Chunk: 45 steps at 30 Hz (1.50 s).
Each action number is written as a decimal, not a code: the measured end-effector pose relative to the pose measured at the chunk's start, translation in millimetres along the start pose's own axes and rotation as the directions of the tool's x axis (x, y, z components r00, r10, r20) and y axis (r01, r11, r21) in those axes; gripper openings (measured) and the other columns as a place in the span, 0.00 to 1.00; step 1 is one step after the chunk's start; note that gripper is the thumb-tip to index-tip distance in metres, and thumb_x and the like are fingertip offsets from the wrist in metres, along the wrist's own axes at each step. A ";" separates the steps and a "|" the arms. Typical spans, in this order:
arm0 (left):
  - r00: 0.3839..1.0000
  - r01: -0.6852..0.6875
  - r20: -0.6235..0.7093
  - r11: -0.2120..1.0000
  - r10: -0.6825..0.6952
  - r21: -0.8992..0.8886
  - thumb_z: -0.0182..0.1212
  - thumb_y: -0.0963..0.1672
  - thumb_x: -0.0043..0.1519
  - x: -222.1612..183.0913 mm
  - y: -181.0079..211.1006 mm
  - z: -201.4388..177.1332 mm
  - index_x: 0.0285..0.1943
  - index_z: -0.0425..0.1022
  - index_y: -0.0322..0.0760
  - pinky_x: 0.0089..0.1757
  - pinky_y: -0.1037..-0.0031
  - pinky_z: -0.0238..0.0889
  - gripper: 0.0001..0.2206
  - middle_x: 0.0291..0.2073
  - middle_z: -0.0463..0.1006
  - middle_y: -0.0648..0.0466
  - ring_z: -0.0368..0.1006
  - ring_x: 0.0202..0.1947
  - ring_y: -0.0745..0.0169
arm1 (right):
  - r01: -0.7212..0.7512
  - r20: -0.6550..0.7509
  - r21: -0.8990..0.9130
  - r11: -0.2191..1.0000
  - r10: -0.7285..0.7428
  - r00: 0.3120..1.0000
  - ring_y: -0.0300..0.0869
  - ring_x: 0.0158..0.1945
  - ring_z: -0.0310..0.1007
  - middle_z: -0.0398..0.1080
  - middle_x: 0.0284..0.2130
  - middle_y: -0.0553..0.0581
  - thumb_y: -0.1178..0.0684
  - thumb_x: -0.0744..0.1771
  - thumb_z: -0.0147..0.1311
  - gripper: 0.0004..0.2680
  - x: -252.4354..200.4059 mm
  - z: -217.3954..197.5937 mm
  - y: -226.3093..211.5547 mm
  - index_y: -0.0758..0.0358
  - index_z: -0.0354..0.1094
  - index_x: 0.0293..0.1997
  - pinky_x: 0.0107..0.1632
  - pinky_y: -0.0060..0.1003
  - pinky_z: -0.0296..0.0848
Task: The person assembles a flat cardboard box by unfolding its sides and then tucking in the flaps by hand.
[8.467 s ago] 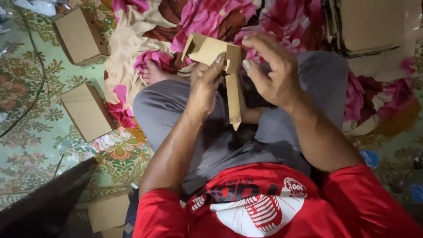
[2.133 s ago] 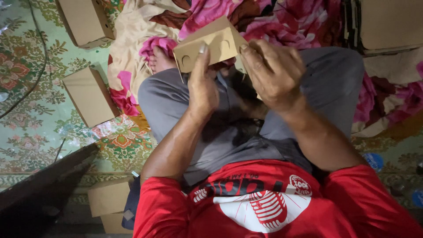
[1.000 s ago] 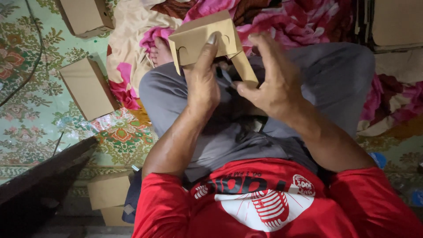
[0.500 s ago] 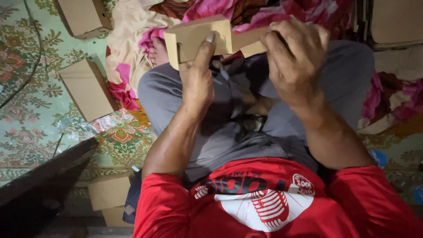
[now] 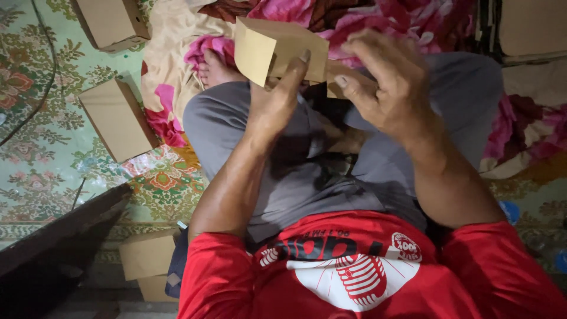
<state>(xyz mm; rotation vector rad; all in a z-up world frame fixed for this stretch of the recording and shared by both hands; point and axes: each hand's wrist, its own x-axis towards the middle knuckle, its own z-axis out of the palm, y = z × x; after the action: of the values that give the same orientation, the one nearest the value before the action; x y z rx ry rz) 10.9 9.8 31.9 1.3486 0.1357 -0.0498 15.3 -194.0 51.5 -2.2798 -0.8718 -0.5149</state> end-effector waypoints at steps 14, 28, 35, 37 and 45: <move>0.968 -0.234 0.164 0.926 0.192 0.295 0.58 0.38 0.61 -0.1 -0.9 2.1 0.46 0.76 0.26 0.34 0.76 0.71 0.08 0.36 0.80 0.50 0.75 0.33 0.63 | 0.218 0.069 -0.502 0.837 -0.213 0.975 0.44 0.52 0.74 0.69 0.52 0.59 0.39 0.67 0.77 0.18 -14.0 32.7 -0.6 0.64 0.77 0.49 0.48 0.39 0.82; 0.939 -0.274 0.326 0.820 0.114 0.502 0.55 0.42 0.56 8.3 -8.5 -15.3 0.40 0.77 0.33 0.29 0.71 0.67 0.08 0.29 0.81 0.51 0.74 0.26 0.58 | 0.070 -0.001 -0.174 0.982 -0.071 0.997 0.55 0.50 0.78 0.70 0.54 0.71 0.63 0.60 0.77 0.13 -5.6 34.7 -34.5 0.77 0.72 0.38 0.50 0.43 0.81; 0.936 -0.303 0.337 0.719 0.101 0.625 0.55 0.44 0.56 12.6 -24.7 -17.4 0.41 0.77 0.35 0.29 0.63 0.68 0.10 0.31 0.84 0.48 0.78 0.27 0.46 | -0.085 -0.005 0.057 0.995 0.085 0.996 0.46 0.30 0.68 0.72 0.47 0.69 0.69 0.60 0.71 0.17 -14.1 46.3 -22.4 0.76 0.63 0.47 0.33 0.39 0.69; 0.960 -0.212 0.275 0.771 0.049 0.601 0.56 0.44 0.56 10.6 -27.1 -14.9 0.44 0.77 0.33 0.33 0.67 0.69 0.11 0.33 0.82 0.49 0.76 0.30 0.53 | -0.091 0.002 0.125 0.988 0.091 0.996 0.57 0.44 0.76 0.72 0.47 0.74 0.69 0.61 0.71 0.17 -17.8 48.8 -13.6 0.76 0.61 0.46 0.45 0.43 0.78; 0.967 -0.160 0.255 0.839 0.027 0.520 0.56 0.49 0.59 6.6 -4.8 2.3 0.37 0.78 0.27 0.33 0.72 0.64 0.17 0.28 0.78 0.50 0.69 0.27 0.60 | -0.192 -0.098 0.117 0.974 0.204 0.974 0.51 0.35 0.73 0.73 0.40 0.63 0.69 0.64 0.67 0.16 -12.5 39.0 -5.4 0.71 0.63 0.53 0.37 0.42 0.71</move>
<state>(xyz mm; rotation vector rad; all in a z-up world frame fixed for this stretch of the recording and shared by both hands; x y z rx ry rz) 17.1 6.8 26.9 1.9001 -0.1652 -0.1776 7.7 -169.9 18.8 -2.1889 -0.5955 -0.4860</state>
